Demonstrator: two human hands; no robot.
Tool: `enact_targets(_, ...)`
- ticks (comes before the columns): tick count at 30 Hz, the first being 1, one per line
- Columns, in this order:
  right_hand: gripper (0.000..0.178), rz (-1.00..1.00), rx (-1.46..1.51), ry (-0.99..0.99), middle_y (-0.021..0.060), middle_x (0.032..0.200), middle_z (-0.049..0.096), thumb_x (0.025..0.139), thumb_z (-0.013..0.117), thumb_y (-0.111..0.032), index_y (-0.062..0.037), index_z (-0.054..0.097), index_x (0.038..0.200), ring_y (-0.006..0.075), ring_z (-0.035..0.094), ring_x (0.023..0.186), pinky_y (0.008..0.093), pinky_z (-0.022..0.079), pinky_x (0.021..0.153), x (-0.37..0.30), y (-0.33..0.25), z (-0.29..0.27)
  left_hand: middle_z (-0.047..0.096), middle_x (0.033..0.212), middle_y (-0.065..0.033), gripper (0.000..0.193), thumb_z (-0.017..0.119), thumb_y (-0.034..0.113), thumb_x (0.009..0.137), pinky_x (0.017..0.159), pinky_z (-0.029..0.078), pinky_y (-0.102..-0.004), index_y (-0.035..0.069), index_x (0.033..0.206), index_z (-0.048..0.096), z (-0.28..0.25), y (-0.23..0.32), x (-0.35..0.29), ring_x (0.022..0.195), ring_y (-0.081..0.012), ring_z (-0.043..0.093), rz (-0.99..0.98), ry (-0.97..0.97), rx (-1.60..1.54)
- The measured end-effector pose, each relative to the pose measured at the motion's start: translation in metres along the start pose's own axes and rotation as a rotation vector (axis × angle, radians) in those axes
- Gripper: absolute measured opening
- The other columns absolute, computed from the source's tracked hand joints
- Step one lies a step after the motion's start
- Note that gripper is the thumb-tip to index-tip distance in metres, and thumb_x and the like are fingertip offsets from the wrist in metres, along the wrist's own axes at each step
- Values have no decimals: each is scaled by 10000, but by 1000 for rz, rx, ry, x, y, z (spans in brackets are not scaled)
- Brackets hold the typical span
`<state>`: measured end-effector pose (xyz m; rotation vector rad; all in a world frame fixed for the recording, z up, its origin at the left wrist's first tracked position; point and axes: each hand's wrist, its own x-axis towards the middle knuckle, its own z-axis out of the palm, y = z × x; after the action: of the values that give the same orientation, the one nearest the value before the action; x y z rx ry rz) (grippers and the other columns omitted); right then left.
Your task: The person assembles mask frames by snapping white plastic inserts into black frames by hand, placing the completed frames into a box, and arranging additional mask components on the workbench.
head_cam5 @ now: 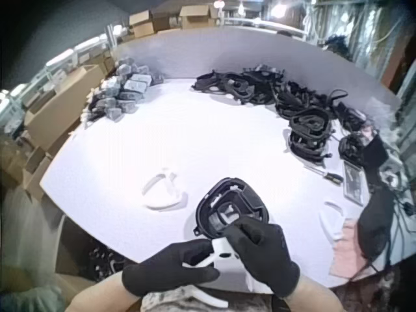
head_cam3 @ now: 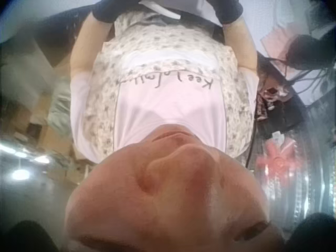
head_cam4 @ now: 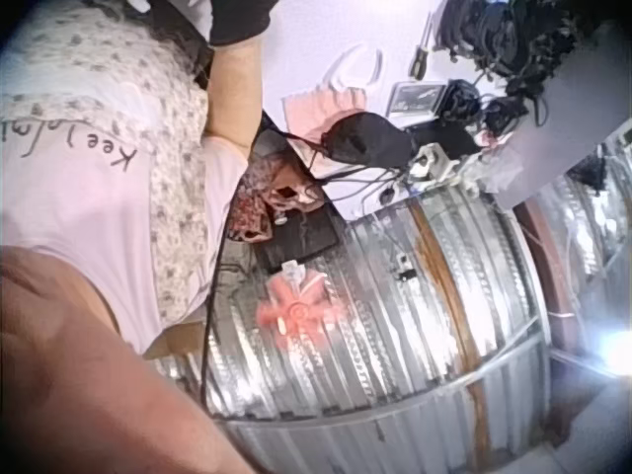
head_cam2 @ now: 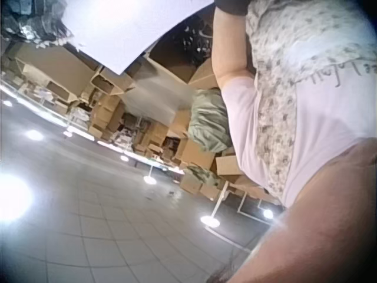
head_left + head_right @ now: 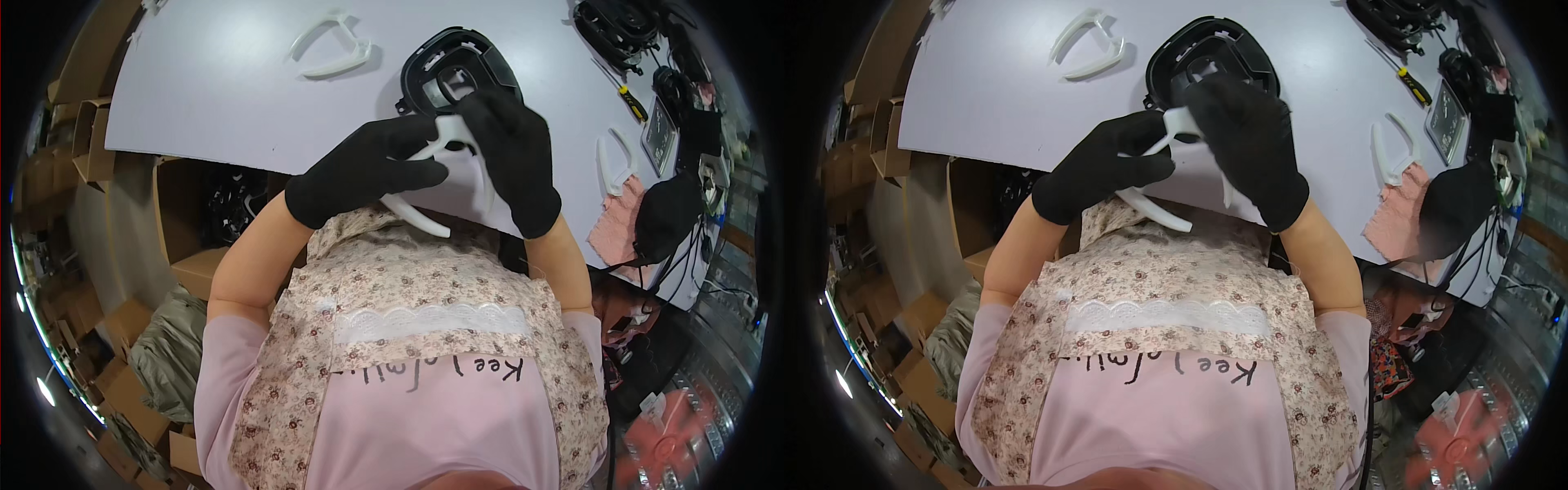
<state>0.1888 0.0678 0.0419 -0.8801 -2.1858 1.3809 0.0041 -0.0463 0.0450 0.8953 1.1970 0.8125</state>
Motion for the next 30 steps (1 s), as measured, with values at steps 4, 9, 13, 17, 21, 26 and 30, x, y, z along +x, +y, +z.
enact_targets(4, 164, -144, -85, 147, 94, 959, 682, 939, 623, -112, -52, 668, 1085, 186, 677, 778, 310, 533, 659, 4, 19, -12, 653, 921, 8, 375, 687, 153, 897, 777, 474, -242, 34, 1247, 621, -1, -3, -1, 816, -68, 580, 231, 185, 123)
enact_targets(9, 311, -360, -577, 534, 155, 1027, 662, 944, 587, -129, -5, 603, 1229, 320, 639, 911, 417, 518, 808, 21, 69, -15, 625, 835, 21, 285, 672, 163, 933, 714, 456, -245, 44, 1190, 641, 2, -5, -6, 766, -59, 556, 134, 229, -13)
enact_targets(13, 394, -85, -71, 187, 127, 1161, 650, 911, 644, -93, -17, 567, 1291, 261, 633, 1050, 365, 516, 888, 17, 76, -17, 623, 835, 23, 299, 661, 167, 933, 698, 451, -239, 43, 1204, 639, 3, -6, -7, 743, -57, 544, 138, 262, -37)
enact_targets(17, 362, -190, 131, 77, 62, 1183, 651, 947, 643, -95, -50, 573, 1299, 154, 618, 1092, 290, 508, 932, 15, 72, -20, 608, 848, 36, 292, 689, 173, 942, 698, 450, -225, 28, 1194, 664, -3, 8, -8, 787, -39, 537, 103, 310, 34)
enact_targets(21, 321, -9, 394, 123, 15, 995, 670, 962, 623, -118, -80, 621, 1281, 46, 608, 808, 209, 512, 665, 11, 33, -30, 657, 916, 0, 277, 699, 186, 929, 773, 484, -250, 27, 1156, 682, -13, 11, 4, 857, -65, 578, 201, 281, 223)
enact_targets(26, 309, 45, 266, 123, 5, 862, 664, 943, 661, -159, -64, 653, 1236, 39, 577, 755, 203, 482, 656, -3, 13, -18, 661, 1041, -17, 349, 702, 196, 924, 822, 494, -257, 52, 1236, 641, -15, -1, 32, 909, -85, 587, 388, 369, 378)
enact_targets(30, 278, 76, 177, 261, 5, 855, 668, 931, 667, -173, -75, 673, 1191, 64, 583, 736, 225, 487, 658, -7, 31, -23, 657, 1014, -34, 378, 711, 230, 918, 839, 504, -283, 59, 1242, 619, -18, -1, 43, 926, -117, 604, 347, 412, 358)
